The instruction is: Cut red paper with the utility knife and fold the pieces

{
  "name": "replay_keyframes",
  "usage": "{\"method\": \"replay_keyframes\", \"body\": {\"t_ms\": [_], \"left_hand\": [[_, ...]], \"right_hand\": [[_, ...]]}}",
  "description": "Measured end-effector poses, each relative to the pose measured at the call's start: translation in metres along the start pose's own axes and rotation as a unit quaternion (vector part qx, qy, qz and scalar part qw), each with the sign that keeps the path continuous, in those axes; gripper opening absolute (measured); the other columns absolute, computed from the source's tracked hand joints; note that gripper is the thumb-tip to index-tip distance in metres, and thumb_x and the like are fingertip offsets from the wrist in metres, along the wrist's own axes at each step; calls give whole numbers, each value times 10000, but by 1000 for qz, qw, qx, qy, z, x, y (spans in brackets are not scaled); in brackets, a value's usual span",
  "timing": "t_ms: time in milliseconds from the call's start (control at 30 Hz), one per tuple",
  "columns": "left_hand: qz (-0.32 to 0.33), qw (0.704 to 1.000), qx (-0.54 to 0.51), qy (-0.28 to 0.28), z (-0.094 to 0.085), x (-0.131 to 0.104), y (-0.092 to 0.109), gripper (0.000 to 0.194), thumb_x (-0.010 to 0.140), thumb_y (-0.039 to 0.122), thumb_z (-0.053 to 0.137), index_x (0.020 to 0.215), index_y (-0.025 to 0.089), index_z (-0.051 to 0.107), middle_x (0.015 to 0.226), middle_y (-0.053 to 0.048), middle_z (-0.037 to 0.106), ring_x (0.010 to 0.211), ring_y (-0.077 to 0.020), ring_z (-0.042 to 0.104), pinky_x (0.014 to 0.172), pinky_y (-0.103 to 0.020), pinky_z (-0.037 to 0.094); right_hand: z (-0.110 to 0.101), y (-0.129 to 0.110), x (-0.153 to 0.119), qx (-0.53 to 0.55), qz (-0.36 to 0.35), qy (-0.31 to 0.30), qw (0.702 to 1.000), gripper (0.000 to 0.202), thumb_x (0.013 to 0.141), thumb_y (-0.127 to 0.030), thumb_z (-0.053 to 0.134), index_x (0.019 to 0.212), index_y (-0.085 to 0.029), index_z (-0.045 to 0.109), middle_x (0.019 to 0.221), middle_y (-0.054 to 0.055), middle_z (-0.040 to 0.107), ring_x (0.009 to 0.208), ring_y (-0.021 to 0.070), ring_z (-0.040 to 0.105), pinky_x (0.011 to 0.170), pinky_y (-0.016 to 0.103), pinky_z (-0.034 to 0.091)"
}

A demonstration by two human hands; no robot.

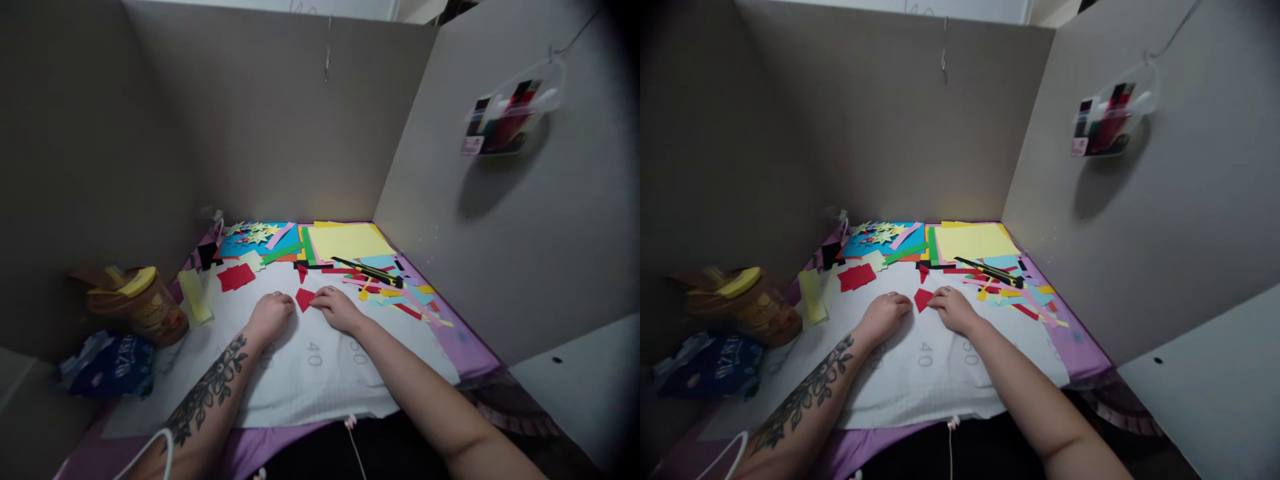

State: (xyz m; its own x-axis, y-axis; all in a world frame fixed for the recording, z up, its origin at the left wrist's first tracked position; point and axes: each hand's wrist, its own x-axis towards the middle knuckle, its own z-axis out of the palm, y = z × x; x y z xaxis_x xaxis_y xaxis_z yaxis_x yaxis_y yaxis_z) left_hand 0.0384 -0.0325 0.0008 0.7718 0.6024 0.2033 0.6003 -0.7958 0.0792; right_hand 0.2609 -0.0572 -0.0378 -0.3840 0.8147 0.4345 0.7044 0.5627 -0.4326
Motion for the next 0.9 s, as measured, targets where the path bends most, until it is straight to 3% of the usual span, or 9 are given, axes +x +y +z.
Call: {"method": "replay_keyframes", "body": {"t_ms": [300, 500, 700, 900], "left_hand": [[-6, 1000, 29, 5, -2, 1, -11, 337, 873, 159, 442, 1075, 297, 675, 1358, -77, 495, 1193, -298, 451, 893, -454, 408], [15, 1000, 8, 11, 3, 1, -10, 377, 888, 146, 432, 1154, 334, 622, 1384, -54, 469, 1251, -284, 419, 958, -464, 387], [57, 997, -11, 41, 5, 3, -6, 411, 872, 89, 421, 1196, 289, 576, 1370, -41, 489, 1257, -248, 417, 981, -451, 380], [16, 995, -53, 87, 4, 7, -4, 345, 840, 134, 509, 1171, 214, 560, 1327, -80, 519, 1216, -224, 451, 994, -405, 375]], "right_hand": [[-1, -1, 1, 4, -19, 9, 1000, 321, 753, -34, 520, 943, -215, 705, 950, 68, 646, 916, 197, 564, 842, 360, 465], [1, 2, 1, 19, -29, 2, 999, 318, 772, -52, 507, 970, -207, 702, 1032, 73, 660, 975, 194, 579, 881, 359, 468], [1, 1, 2, 1, -54, -36, 998, 311, 790, -66, 502, 977, -226, 692, 1112, 60, 660, 1080, 194, 571, 918, 373, 433], [-3, -8, 5, -24, -68, -66, 995, 372, 751, -25, 498, 1004, -234, 672, 1146, 44, 654, 1114, 189, 564, 912, 366, 410]]}}
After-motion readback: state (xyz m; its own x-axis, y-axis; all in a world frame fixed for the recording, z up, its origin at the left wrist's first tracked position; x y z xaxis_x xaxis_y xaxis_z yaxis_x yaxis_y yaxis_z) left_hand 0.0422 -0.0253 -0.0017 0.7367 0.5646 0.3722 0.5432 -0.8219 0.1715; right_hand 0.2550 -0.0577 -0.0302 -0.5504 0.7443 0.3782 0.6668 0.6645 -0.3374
